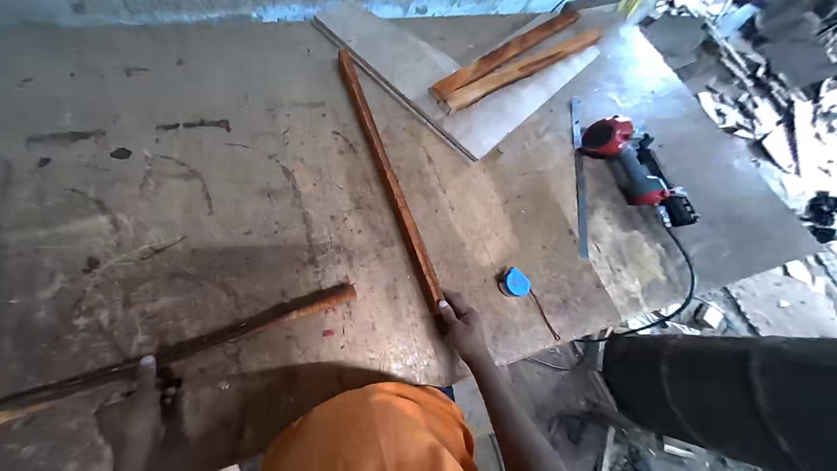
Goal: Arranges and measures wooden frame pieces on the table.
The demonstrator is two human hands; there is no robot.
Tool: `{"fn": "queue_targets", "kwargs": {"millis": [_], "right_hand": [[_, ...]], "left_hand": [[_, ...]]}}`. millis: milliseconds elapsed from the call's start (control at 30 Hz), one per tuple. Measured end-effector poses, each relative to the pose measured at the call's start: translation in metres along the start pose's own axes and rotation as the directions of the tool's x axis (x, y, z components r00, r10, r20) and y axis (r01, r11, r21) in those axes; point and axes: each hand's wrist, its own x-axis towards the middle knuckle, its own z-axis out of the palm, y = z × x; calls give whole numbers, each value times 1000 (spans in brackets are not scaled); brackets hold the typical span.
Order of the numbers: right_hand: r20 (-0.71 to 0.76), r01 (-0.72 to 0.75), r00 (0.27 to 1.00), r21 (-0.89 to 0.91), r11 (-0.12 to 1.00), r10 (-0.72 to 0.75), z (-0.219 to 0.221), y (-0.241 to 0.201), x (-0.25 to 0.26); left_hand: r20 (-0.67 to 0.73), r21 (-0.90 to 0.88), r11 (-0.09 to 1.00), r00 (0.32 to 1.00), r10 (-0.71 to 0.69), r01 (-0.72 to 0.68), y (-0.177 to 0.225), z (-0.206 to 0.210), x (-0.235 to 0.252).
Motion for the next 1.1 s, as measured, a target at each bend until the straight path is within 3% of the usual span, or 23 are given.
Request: {"fn": "queue_targets", "kwargs": {"millis": [67,167,233,300,400,633,900,1100], "right_hand": [[11,45,999,-20,999,-45,-2,-1,0],[9,85,996,-31,996,-84,-2,-2,1],[2,100,995,-30,995,-99,-2,-2,1],[6,104,995,-39,994,-104,-2,-1,1],[6,109,994,-22,994,-109,-2,1,1],[-42,43,998,61,997,-40,6,-3,10],[-27,115,993,136,984,-112,23,0,27],[83,35,995,196,980,-53,11,6,20]], "left_hand": [[-29,194,951,967,252,-242,18,5,-22],[147,277,716,765,627,-641,29,33,-47],[337,275,541,607,720,-794,48,65,-65],[533,339,422,542,651,-841,74,98,-84],[660,450,310,546,516,-837,97,136,-96],[677,457,199,484,555,-867,90,155,-83],[658,485,208,512,552,-849,86,153,-87],[664,499,199,520,537,-843,87,153,-89]]}}
